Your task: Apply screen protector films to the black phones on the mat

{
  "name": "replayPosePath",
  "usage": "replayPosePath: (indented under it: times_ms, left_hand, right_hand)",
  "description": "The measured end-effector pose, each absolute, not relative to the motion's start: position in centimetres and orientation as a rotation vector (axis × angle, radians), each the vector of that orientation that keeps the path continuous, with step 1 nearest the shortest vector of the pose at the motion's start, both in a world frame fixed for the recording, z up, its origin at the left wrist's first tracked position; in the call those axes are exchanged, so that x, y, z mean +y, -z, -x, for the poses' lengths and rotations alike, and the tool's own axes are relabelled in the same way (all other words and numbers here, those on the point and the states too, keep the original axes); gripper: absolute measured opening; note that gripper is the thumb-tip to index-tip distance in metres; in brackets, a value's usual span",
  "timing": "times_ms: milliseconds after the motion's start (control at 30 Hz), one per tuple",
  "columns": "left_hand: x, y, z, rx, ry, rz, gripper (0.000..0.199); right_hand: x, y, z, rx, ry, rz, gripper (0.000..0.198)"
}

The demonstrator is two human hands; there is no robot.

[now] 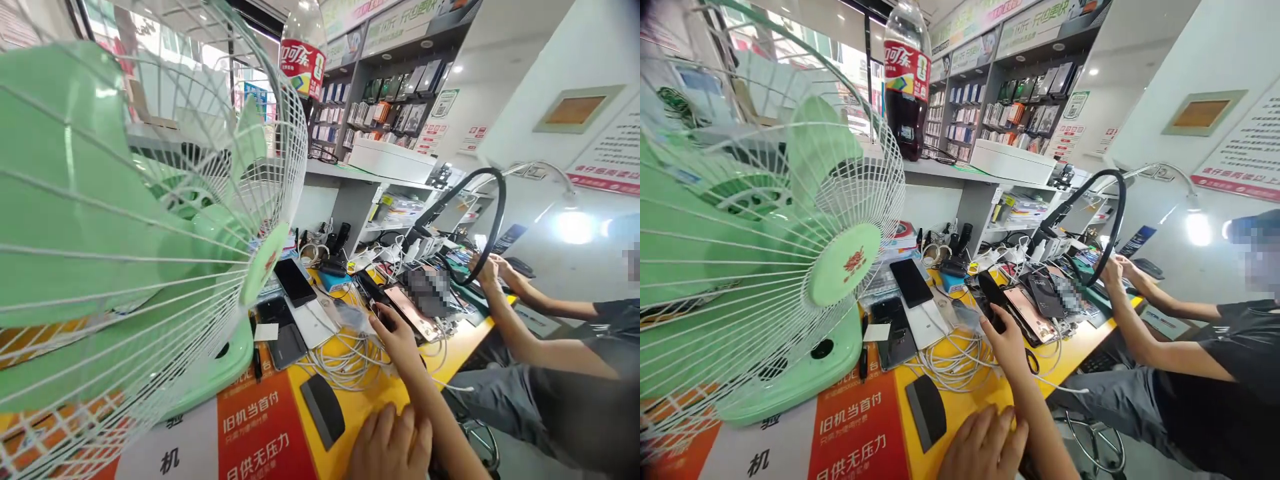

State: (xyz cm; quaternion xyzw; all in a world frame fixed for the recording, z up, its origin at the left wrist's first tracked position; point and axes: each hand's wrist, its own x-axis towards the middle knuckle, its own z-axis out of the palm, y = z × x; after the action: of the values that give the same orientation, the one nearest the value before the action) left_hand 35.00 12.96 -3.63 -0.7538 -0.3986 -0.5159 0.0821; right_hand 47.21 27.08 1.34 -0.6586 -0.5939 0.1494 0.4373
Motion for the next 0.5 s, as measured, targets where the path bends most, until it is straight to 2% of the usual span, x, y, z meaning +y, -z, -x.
replayPosePath:
  times_ms: [167,367,500]
  left_hand:
    - [14.3,5.6,-36.7,-1.341,1.592,2.308,0.016]
    - [15.5,5.6,-35.6,-1.770,1.444,2.496,0.045]
    - [16.3,4.2,-35.3,-1.801,1.320,2.612,0.049]
  right_hand:
    - [27.5,-0.9,-46.7,-1.459,-0.364,1.604,0.066]
    - [27.5,-2.1,-47.7,-1.615,-0.288,1.621,0.058]
    - [27.1,-2.0,-48.0,-1.680,-0.203,1.695,0.054]
